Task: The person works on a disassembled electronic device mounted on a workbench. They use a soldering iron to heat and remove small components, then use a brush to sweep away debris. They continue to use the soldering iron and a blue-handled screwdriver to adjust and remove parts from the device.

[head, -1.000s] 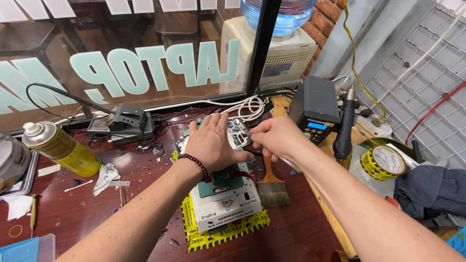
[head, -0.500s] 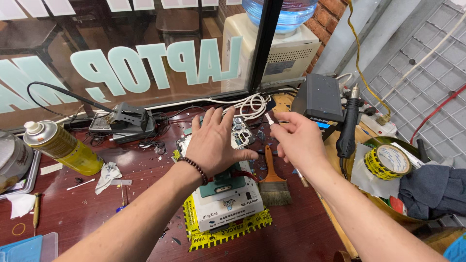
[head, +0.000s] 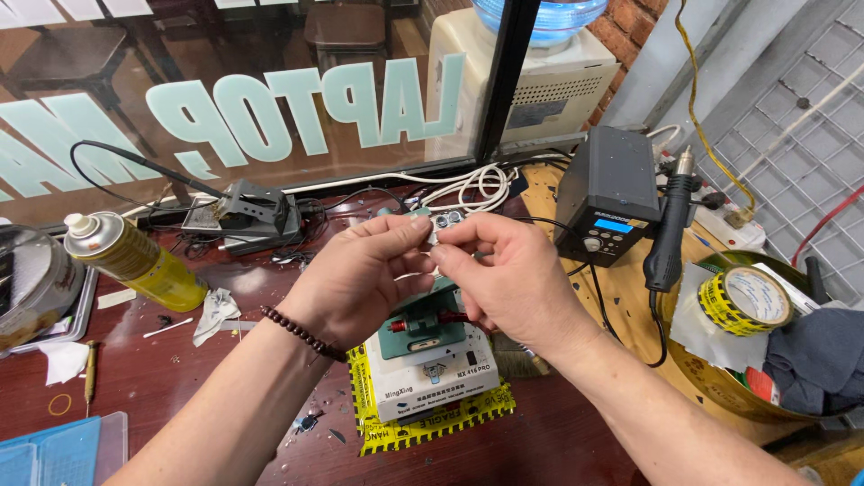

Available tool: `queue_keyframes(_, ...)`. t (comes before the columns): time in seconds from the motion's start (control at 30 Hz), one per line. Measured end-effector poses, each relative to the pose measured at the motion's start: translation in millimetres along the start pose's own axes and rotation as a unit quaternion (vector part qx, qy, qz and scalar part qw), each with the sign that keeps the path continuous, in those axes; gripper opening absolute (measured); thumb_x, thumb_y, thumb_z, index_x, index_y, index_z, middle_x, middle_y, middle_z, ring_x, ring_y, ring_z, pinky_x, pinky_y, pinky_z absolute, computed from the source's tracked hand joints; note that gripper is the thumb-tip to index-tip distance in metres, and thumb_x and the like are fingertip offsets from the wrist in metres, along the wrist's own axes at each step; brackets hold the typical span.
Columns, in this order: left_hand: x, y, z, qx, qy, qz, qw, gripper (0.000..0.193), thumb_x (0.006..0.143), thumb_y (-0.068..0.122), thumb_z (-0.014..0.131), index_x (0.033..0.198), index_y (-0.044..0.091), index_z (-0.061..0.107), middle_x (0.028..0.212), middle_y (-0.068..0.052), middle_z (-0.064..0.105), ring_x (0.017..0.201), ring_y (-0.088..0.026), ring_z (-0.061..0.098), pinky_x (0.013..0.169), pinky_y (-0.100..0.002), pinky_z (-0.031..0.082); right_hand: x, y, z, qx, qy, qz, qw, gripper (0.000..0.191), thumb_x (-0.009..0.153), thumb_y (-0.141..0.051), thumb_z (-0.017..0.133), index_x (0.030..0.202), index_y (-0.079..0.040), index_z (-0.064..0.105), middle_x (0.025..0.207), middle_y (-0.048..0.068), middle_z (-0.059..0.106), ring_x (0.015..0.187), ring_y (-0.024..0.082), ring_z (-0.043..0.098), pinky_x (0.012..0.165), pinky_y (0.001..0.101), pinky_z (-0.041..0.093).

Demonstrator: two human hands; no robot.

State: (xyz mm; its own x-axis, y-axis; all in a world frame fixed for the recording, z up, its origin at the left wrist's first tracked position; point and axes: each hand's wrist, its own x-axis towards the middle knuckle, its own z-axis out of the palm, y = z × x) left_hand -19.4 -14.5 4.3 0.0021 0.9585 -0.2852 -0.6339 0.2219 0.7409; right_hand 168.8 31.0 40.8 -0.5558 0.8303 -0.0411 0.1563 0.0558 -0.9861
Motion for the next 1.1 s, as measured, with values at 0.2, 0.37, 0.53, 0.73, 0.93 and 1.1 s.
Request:
queue_keyframes(0.2, -12.8, 34.5, -6.6, 0.005, 0.166, 0.083, 0.983, 0.042, 0.103, 0.048, 0.049, 0.094, 0.01, 0.065, 0.09, -0.005, 0.065, 0.08, -0.018, 0.064, 0.078, -0.039, 0.054, 7.2, -7.9, -1.6, -0.058, 0.02, -0.025, 0.998, 0.015, 0.091, -0.014, 0.069, 0.098, -0.001, 0.072, 0.065, -0.001, 0.066, 0.044, 0.005, 0.054, 0.035, 0.0227, 0.039)
queue_keyframes(0.37, -12.4, 13.2, 13.0, 0.03, 0.063, -0.064, 0.996, 0.05, 0.104, 0.052, 0.04, 0.102, 0.008, 0.064, 0.103, -0.008, 0.065, 0.094, -0.021, 0.063, 0.088, -0.046, 0.055, 17.8, -15.7, 11.9, -0.131, 0.058, -0.048, 0.988, 0.018, 0.088, -0.012, 0.067, 0.103, -0.004, 0.075, 0.077, 0.001, 0.076, 0.054, 0.007, 0.067, 0.042, 0.023, 0.052)
queue_keyframes(0.53, -6.2, -5.9, 29.3, -0.066, 0.024, -0.1, 0.992, 0.043, 0.106, 0.044, 0.04, 0.114, 0.007, 0.062, 0.109, -0.009, 0.067, 0.098, -0.025, 0.064, 0.091, -0.049, 0.054, 17.5, 2.7, 22.0, -0.185, 0.038, -0.12, 0.975, 0.023, 0.087, -0.014, 0.071, 0.108, -0.005, 0.078, 0.084, 0.004, 0.078, 0.068, 0.008, 0.071, 0.058, 0.0235, 0.055)
queue_keyframes(0.73, -8.7, 4.8, 22.2, 0.036, 0.146, -0.057, 0.987, 0.039, 0.104, 0.039, 0.042, 0.117, 0.007, 0.06, 0.096, -0.008, 0.069, 0.078, -0.019, 0.067, 0.069, -0.038, 0.055, 75.4, 62.5, -67.1, -0.061, 0.11, -0.006, 0.992, 0.021, 0.092, -0.021, 0.072, 0.102, -0.003, 0.078, 0.085, 0.004, 0.076, 0.071, 0.009, 0.072, 0.06, 0.0239, 0.057)
queue_keyframes(0.93, -35.0, 3.7, -1.8, 0.168, 0.173, -0.002, 0.97, 0.036, 0.103, 0.032, 0.054, 0.115, -0.001, 0.065, 0.076, -0.007, 0.07, 0.046, -0.012, 0.051, 0.039, -0.027, 0.036, 85.3, 212.6, -97.5, -0.516, 0.006, 0.181, 0.837, 0.049, 0.082, -0.049, 0.084, 0.105, -0.006, 0.085, 0.106, 0.015, 0.078, 0.104, 0.031, 0.073, 0.095, 0.0415, 0.057)
queue_keyframes(1.1, -54.1, 8.5, -2.3, 0.163, 0.239, -0.023, 0.957, 0.046, 0.103, 0.041, 0.048, 0.112, 0.001, 0.067, 0.069, -0.008, 0.066, 0.04, -0.011, 0.045, 0.035, -0.027, 0.031, 82.4, 253.6, -75.6, -0.494, 0.045, 0.333, 0.802, 0.059, 0.082, -0.05, 0.082, 0.124, -0.009, 0.074, 0.133, 0.016, 0.069, 0.125, 0.034, 0.065, 0.102, 0.0491, 0.055)
